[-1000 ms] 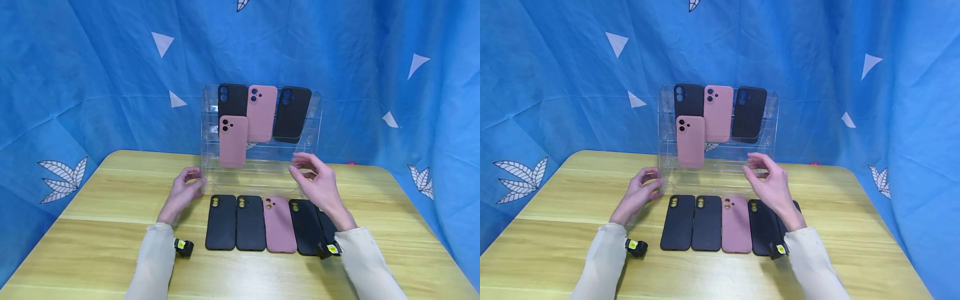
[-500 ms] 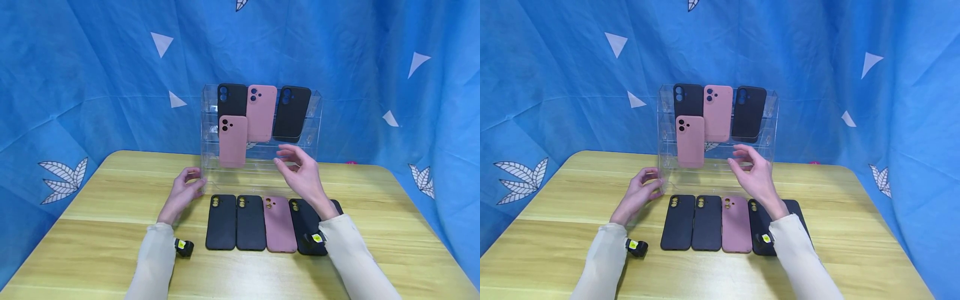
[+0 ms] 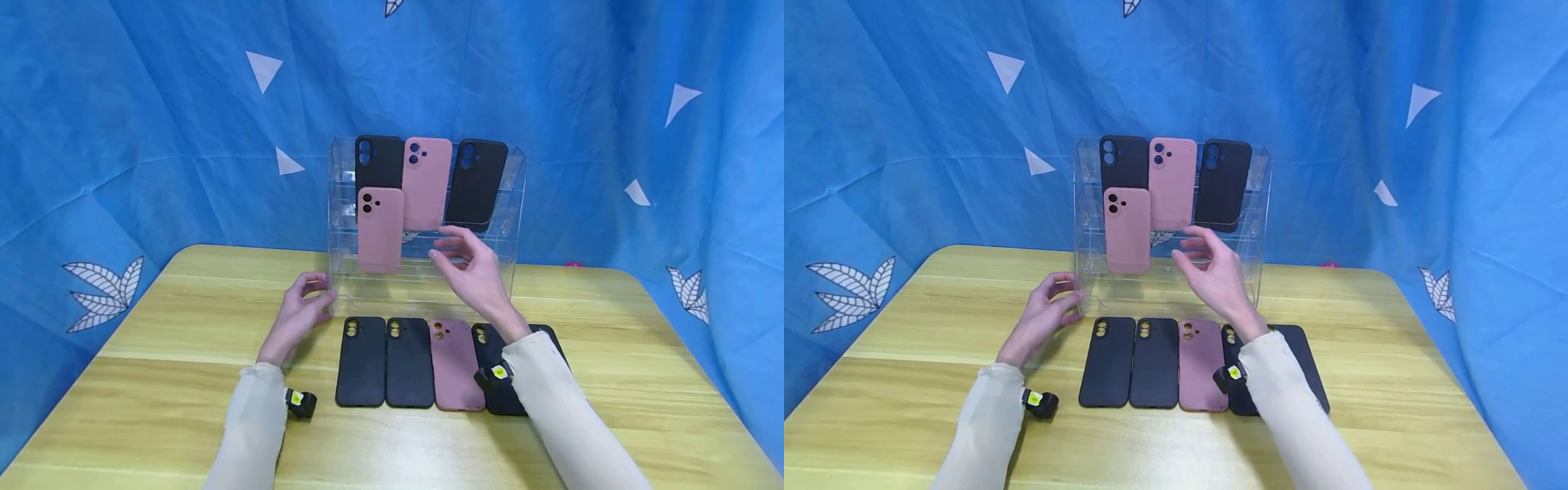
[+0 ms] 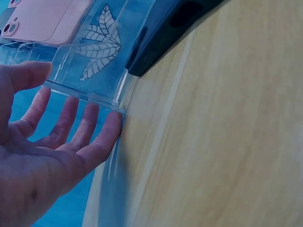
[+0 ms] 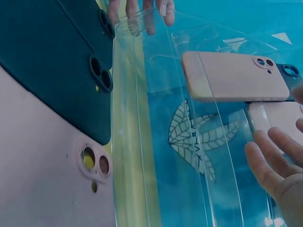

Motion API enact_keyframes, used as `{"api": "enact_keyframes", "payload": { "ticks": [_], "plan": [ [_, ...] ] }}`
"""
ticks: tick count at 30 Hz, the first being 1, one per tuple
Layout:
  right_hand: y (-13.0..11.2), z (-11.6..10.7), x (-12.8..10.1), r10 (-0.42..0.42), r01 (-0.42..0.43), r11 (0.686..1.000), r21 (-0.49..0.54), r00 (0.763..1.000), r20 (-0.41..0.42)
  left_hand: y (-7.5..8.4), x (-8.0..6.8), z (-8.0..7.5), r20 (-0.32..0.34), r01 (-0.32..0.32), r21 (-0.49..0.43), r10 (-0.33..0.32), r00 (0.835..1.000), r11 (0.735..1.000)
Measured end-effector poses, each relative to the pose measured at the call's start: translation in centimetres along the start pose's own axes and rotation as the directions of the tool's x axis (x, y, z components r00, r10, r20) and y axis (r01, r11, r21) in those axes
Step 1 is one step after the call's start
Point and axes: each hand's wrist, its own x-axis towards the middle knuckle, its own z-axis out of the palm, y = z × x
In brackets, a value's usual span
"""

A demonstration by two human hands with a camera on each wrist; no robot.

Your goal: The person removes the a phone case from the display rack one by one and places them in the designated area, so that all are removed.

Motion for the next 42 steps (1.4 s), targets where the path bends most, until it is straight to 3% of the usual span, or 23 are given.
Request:
{"api": "enact_keyframes", "payload": {
  "ticks": [8, 25, 35, 42],
  "plan": [
    [-0.3, 1.1, 1.4, -0.023, 0.022, 0.999, 0.045, 1.000, 0.009, 0.0, 0.2, 0.0, -0.006, 0.002, -0.017, -0.002, 1.000, 1.000],
    [-0.5, 2.6, 2.9, 0.048, -0.052, 0.996, 0.072, 0.997, 0.061, 0.0, 0.1, -0.1, -0.003, 0.009, -0.007, -0.009, 1.000, 1.000],
    [-0.4, 3.8, 3.9, 0.009, -0.013, 0.996, 0.093, 0.999, 0.045, 0.0, 0.0, -0.1, -0.001, 0.014, -0.001, -0.014, 1.000, 1.000],
    [-0.3, 4.5, 4.2, 0.031, -0.032, 0.993, 0.118, 0.999, 0.016, 0.1, 0.0, 0.1, -0.008, 0.011, -0.012, -0.011, 1.000, 1.000]
  ]
}}
